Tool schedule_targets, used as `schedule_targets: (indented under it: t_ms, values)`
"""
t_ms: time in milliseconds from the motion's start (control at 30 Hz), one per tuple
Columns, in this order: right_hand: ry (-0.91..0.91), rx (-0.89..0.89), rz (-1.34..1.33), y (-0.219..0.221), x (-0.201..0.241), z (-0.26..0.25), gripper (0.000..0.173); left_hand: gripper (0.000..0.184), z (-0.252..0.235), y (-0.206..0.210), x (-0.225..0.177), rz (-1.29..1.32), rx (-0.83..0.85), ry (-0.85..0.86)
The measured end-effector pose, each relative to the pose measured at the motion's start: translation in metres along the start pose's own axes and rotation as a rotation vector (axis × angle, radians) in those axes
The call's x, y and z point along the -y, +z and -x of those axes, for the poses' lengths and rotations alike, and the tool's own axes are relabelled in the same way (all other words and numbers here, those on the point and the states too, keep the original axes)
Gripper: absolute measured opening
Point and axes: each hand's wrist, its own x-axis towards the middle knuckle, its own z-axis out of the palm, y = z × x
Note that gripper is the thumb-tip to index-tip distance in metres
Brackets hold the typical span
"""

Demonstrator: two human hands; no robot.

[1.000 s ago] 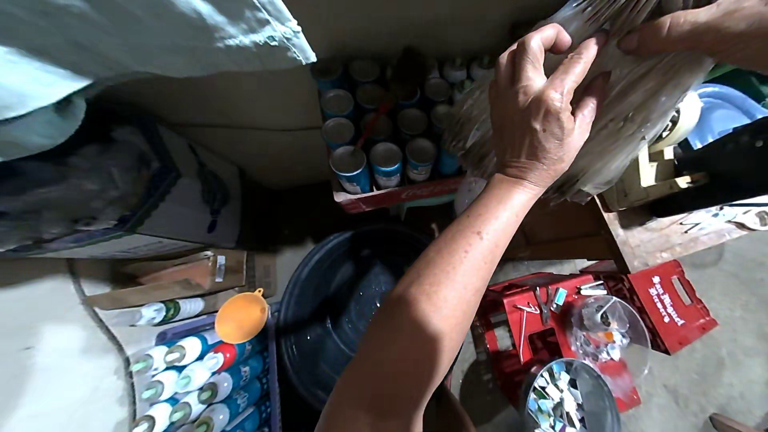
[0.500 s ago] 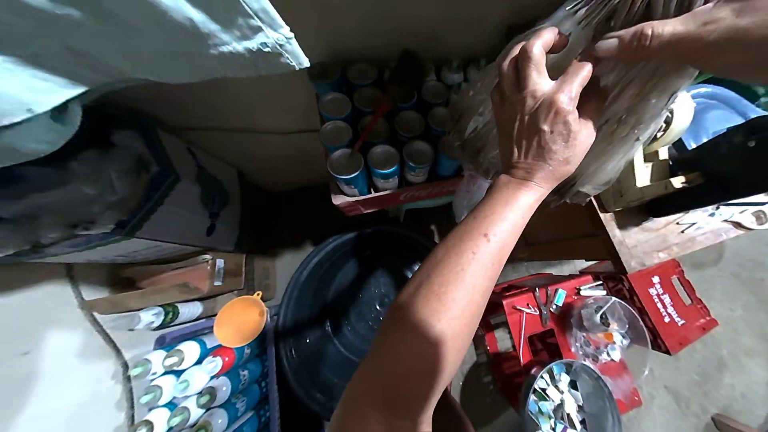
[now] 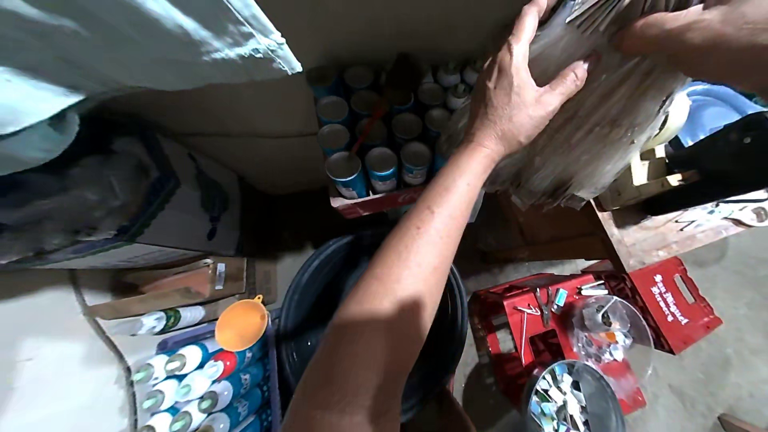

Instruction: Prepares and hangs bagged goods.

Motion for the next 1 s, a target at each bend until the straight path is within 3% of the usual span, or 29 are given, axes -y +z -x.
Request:
schedule_targets:
  t_ms: [67, 167, 367, 667, 833, 1000]
  values:
    - [-0.007, 0.020, -0.009, -0.001, 0.006, 0.002, 0.016, 0.067, -0.010, -0.011, 0.002, 0.037, 0.121, 0.018]
    - [-0.023, 0.045, -0.019, -0.001, 0.011, 0.003, 0.012, 0.053, -0.018, -0.023, 0.002, 0.095, 0.232, 0.052]
    - [0.008, 0.096, -0.019, -0.003, 0.021, 0.005, 0.012, 0.043, -0.019, -0.041, -0.002, 0.092, 0.357, 0.021]
    - [0.041, 0.116, -0.023, -0.004, 0.025, 0.004, 0.011, 0.036, -0.013, -0.040, -0.005, 0.029, 0.312, 0.024]
    - [0.036, 0.128, 0.010, -0.004, 0.026, 0.003, 0.016, 0.013, -0.015, -0.042, -0.003, 0.007, 0.254, 0.029]
    - [0.038, 0.135, -0.008, -0.003, 0.029, 0.004, 0.017, 0.016, -0.017, -0.045, -0.005, -0.054, 0.240, 0.009]
